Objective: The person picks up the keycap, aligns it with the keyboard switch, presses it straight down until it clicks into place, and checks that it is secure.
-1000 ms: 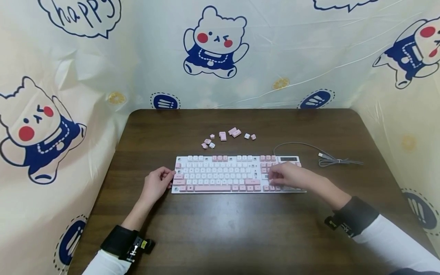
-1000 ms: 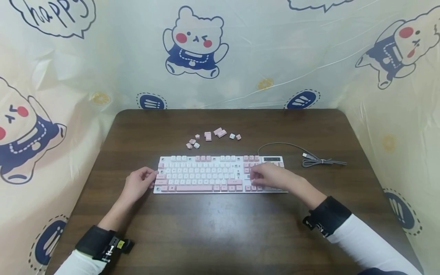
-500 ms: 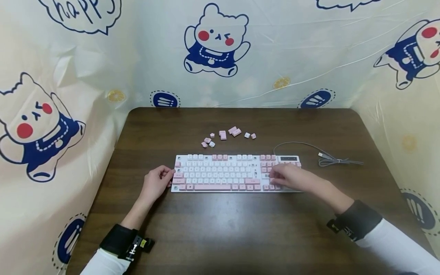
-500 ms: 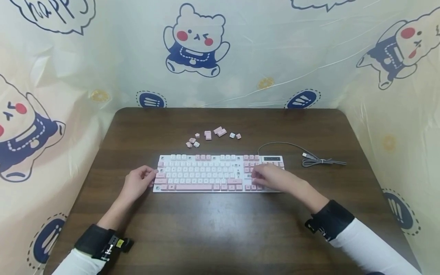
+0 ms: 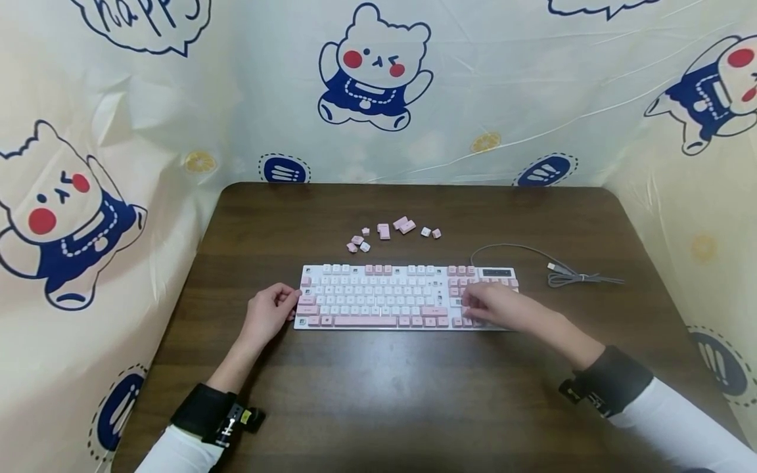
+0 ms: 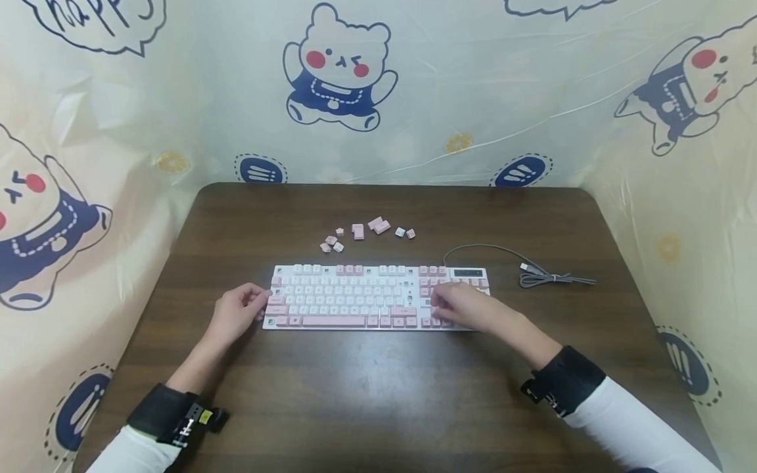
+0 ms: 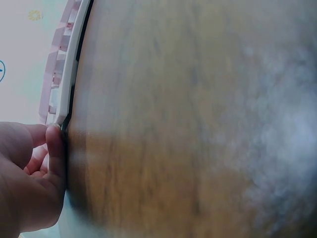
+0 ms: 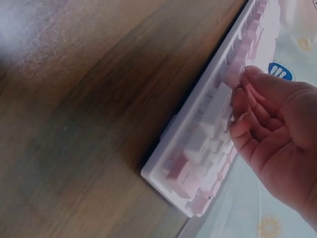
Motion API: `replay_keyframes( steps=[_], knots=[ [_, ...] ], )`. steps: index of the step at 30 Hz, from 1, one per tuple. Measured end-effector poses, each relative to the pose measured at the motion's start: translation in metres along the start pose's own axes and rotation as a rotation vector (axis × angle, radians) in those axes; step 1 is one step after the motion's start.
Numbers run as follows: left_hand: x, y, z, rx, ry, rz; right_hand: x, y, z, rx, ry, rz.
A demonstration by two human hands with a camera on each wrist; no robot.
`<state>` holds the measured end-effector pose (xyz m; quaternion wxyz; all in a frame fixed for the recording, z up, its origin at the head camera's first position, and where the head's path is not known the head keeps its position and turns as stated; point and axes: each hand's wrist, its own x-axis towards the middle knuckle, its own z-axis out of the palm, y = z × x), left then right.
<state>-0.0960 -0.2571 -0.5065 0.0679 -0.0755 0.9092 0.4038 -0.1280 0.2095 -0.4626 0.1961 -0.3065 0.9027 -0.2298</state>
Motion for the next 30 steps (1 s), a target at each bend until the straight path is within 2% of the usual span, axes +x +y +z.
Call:
replay_keyframes(
  steps=[11,19,25,30],
  knots=[
    [0.001,-0.001,0.001,-0.002,-0.007,-0.025,0.005,0.001,-0.004,0.142,-0.043,0.102],
    [0.001,-0.001,0.0,-0.006,-0.003,-0.01,0.016,0.006,-0.013,0.262,-0.16,0.164],
    [0.0,0.0,0.0,-0.011,-0.008,-0.017,0.028,0.0,-0.023,0.291,-0.254,0.221],
    [0.001,0.001,-0.001,-0.005,-0.013,-0.013,0.033,-0.004,-0.026,0.273,-0.294,0.274]
  ],
)
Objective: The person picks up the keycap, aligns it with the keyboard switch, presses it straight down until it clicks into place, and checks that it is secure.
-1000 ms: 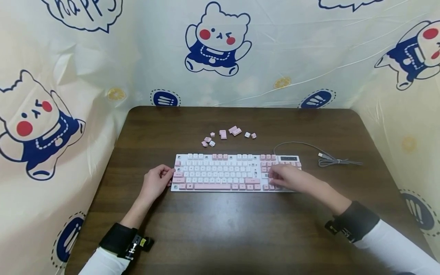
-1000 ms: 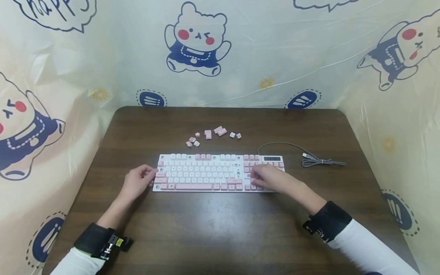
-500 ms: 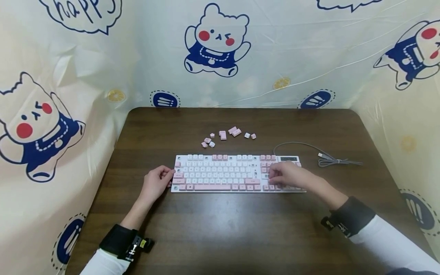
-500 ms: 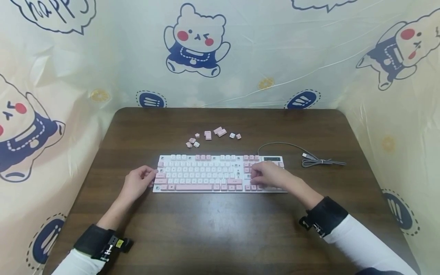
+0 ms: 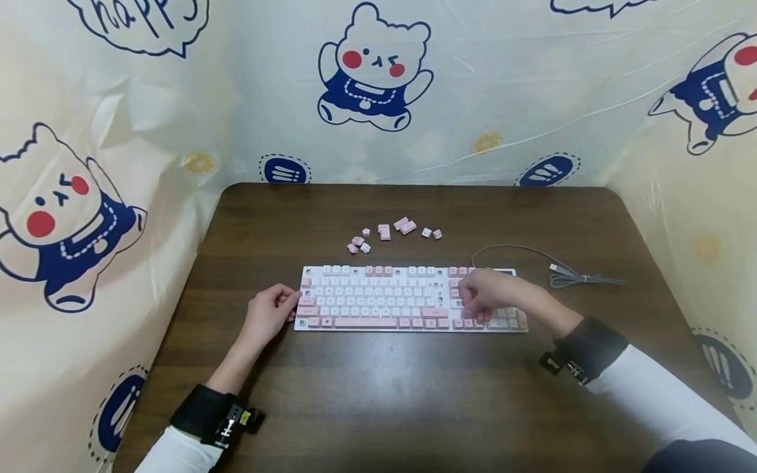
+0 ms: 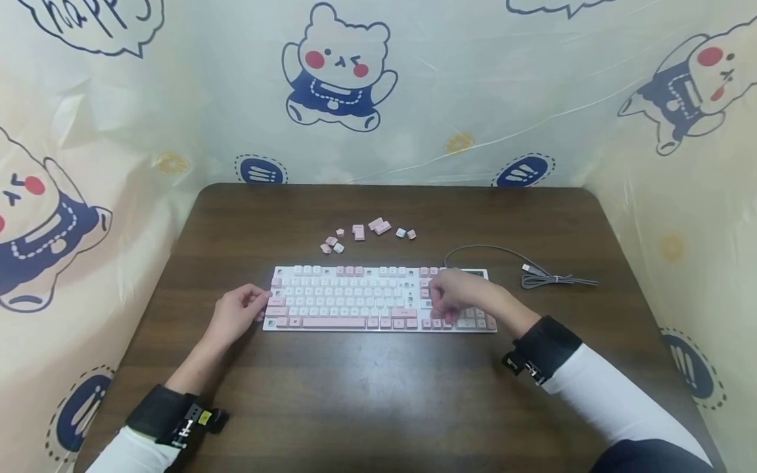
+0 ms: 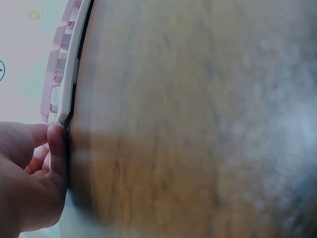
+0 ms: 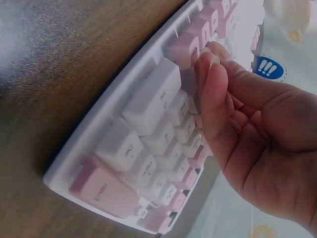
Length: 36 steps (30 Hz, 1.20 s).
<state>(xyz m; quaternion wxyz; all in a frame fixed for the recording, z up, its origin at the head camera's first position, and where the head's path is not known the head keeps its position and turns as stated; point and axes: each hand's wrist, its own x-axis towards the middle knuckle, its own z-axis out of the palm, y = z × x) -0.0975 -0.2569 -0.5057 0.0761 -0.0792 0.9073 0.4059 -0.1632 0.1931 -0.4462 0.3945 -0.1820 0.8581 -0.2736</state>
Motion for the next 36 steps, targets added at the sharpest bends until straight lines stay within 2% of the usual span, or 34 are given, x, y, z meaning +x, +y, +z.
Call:
replay_keyframes(
  steps=[2,8,12,20,28,31,36],
  knots=[
    [0.001,0.001,-0.002,0.004,-0.002,0.001,0.001,-0.003,-0.001,-0.044,0.01,0.013],
    [0.002,0.004,-0.004,0.004,0.009,0.014,0.002,-0.012,-0.007,-0.274,0.083,0.018],
    [0.003,0.005,-0.003,-0.007,0.01,0.018,0.0,-0.012,-0.008,-0.335,0.097,-0.005],
    [0.002,0.005,-0.002,-0.003,0.005,-0.015,-0.001,-0.006,-0.004,-0.32,0.127,-0.058],
    [0.001,0.003,0.001,-0.004,0.023,0.024,-0.004,0.0,0.001,-0.271,0.136,-0.069],
    [0.0,0.003,0.001,-0.002,0.022,0.023,-0.006,0.003,0.002,-0.255,0.136,-0.096],
    [-0.001,0.005,0.001,0.013,0.015,-0.002,-0.009,0.008,0.004,-0.29,0.146,-0.177]
  ],
)
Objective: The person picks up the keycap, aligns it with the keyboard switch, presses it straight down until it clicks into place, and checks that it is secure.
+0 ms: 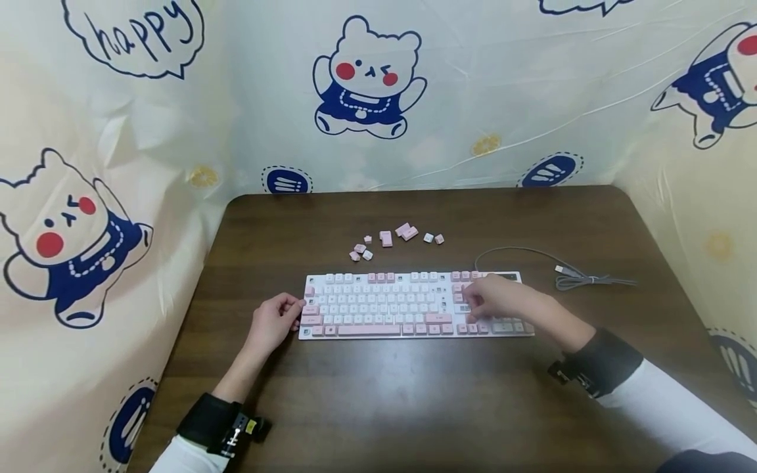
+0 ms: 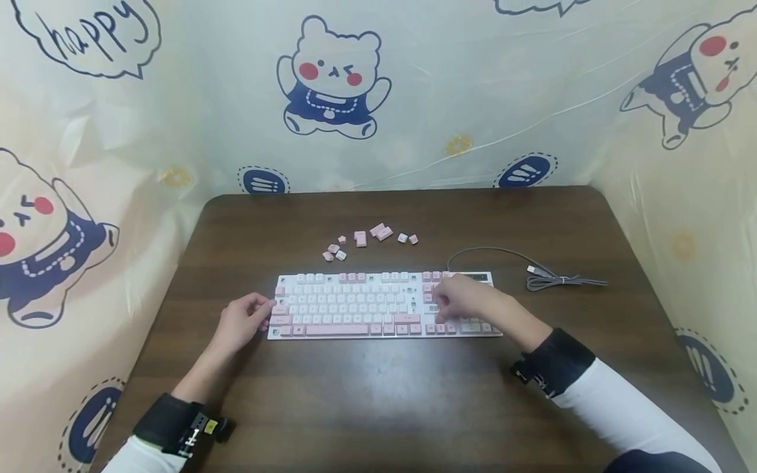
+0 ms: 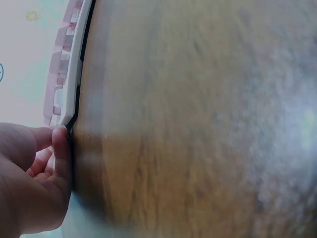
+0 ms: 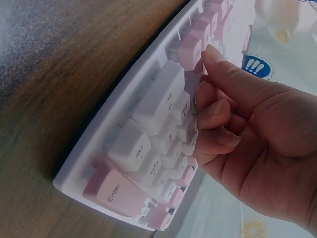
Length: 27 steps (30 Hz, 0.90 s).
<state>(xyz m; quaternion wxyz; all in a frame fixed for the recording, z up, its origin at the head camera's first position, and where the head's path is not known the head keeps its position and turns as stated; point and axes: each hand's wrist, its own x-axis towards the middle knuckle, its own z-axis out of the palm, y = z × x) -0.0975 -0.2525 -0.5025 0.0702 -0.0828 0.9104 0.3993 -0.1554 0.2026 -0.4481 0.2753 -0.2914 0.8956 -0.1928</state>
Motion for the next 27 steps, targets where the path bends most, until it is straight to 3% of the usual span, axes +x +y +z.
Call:
replay_keyframes(
  steps=[12,19,27],
  knots=[
    [0.001,0.001,0.001,0.007,0.012,-0.014,-0.008,0.002,-0.005,-0.016,0.05,-0.027],
    [0.004,0.003,0.004,0.015,-0.015,-0.048,-0.006,0.01,-0.007,0.016,0.079,0.022],
    [0.003,0.003,0.003,0.032,-0.024,-0.073,-0.004,0.012,-0.013,0.04,0.134,-0.004]
  ],
)
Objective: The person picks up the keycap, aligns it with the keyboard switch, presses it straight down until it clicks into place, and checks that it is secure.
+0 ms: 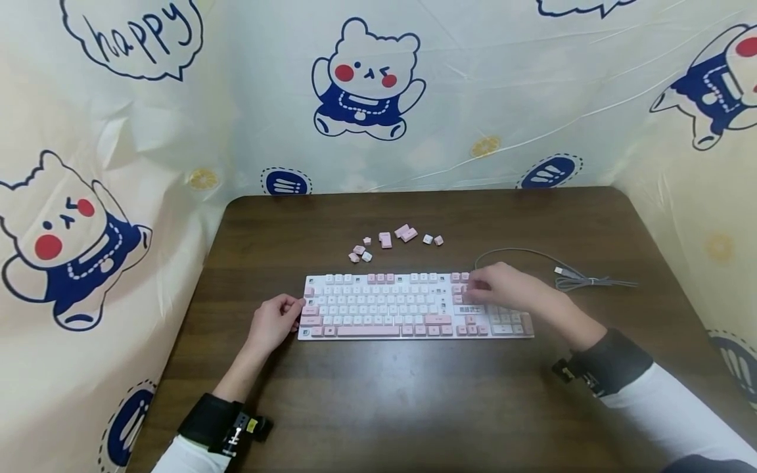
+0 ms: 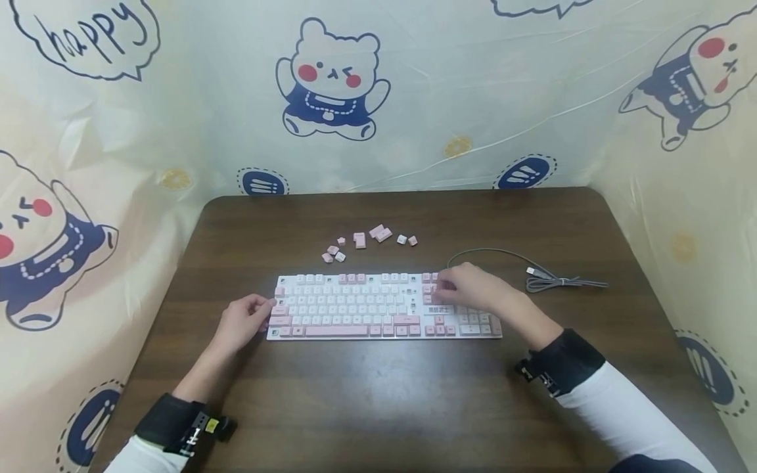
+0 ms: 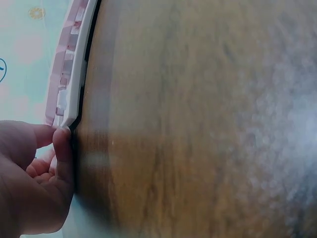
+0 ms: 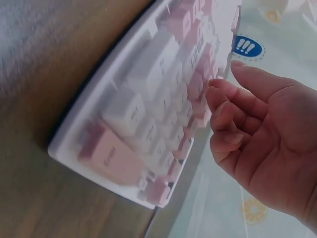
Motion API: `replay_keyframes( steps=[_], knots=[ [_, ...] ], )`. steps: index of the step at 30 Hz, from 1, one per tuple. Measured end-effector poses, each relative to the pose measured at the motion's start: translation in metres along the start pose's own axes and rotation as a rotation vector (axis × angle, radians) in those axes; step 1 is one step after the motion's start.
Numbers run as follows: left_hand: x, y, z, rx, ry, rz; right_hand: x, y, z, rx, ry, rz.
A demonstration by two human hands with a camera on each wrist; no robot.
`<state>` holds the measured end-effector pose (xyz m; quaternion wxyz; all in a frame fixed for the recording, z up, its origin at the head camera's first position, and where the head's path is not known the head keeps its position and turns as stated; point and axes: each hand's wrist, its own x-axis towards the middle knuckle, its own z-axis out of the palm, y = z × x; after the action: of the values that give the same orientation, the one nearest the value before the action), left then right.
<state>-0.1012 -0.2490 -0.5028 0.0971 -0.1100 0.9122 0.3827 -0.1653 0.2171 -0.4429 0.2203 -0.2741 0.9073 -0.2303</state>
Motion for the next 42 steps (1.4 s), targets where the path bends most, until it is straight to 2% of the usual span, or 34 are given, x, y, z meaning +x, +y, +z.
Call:
replay_keyframes(
  steps=[9,15,22,30,39,42],
  knots=[
    [-0.001,-0.001,-0.002,-0.018,-0.001,0.017,0.01,0.006,-0.015,0.018,0.035,0.009],
    [0.0,-0.002,-0.001,-0.02,-0.001,0.013,0.029,0.005,-0.027,0.001,0.078,-0.006],
    [0.001,-0.005,0.0,-0.018,0.008,0.02,0.063,-0.004,-0.043,-0.065,0.102,-0.061],
    [0.001,-0.005,-0.001,-0.026,0.008,0.015,0.107,-0.022,-0.053,-0.193,0.111,-0.202],
    [0.001,-0.004,-0.001,-0.012,0.043,0.041,0.159,-0.029,-0.047,-0.266,0.125,-0.181],
    [-0.002,-0.006,0.001,-0.017,0.044,0.033,0.173,-0.031,-0.04,-0.296,0.082,-0.207]
  ],
)
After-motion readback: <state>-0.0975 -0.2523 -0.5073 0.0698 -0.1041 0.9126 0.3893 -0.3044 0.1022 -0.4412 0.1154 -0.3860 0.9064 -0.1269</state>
